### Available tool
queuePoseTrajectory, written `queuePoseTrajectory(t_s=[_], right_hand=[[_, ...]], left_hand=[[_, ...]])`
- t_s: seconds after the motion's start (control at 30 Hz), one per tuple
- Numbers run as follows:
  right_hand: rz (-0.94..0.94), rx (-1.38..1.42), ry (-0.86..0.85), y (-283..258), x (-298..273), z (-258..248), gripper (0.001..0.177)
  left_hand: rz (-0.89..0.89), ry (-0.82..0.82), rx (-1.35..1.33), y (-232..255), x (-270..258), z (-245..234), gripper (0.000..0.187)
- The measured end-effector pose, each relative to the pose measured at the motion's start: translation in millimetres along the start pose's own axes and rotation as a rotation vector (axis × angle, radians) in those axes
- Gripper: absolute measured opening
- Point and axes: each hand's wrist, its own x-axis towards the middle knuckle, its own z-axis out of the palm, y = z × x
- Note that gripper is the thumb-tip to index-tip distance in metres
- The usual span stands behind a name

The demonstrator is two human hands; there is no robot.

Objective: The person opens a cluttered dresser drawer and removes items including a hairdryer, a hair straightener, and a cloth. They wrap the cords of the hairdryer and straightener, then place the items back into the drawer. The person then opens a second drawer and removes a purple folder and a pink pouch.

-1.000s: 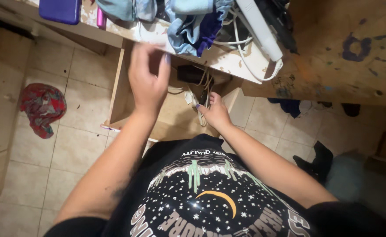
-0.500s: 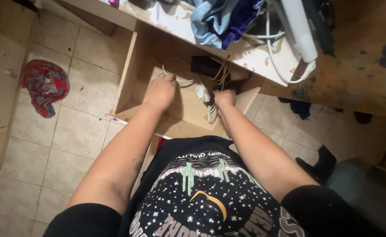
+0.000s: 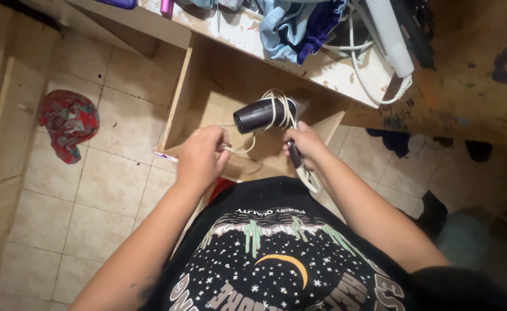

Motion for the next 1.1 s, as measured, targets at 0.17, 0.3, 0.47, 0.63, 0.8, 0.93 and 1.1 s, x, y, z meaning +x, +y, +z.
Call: queuePoseTrajectory(t_s=[0.17,0.3,0.47,0.63,0.8,0.93,1.1], right_hand=[[-0.008,0.047,-0.205,-13,-60,-18,0.028],[-0.025,0.122,-0.183,-12,-113,-37,0.023],[-0.179,0.166,-0.188,-13,-155,-59,0.014],[-0.364,0.127,-0.045,-36,-188,-66,0.028],[-0.453,0.181,0.032,-53,-197,-90,0.023],[-0.456,0.204,0.036,-64,-191,-136,0.015],[-0.386,0.025,0.085,-82,-192,-173,0.017]], left_hand=[[-0.136,0.174,-0.197,4,-11,-55,0.026],[-0.064,0.314,-0.256,-10,-17,-99,0.035],[0.009,0.420,-0.557,-24,-20,-135,0.047],[0.098,0.587,-0.753,-19,-37,-170,0.034],[-0.058,0.772,-0.514,-40,-102,-190,0.029],[-0.343,0.851,-0.202,-63,-169,-178,0.022],[-0.613,0.807,0.152,-65,-229,-142,0.016]])
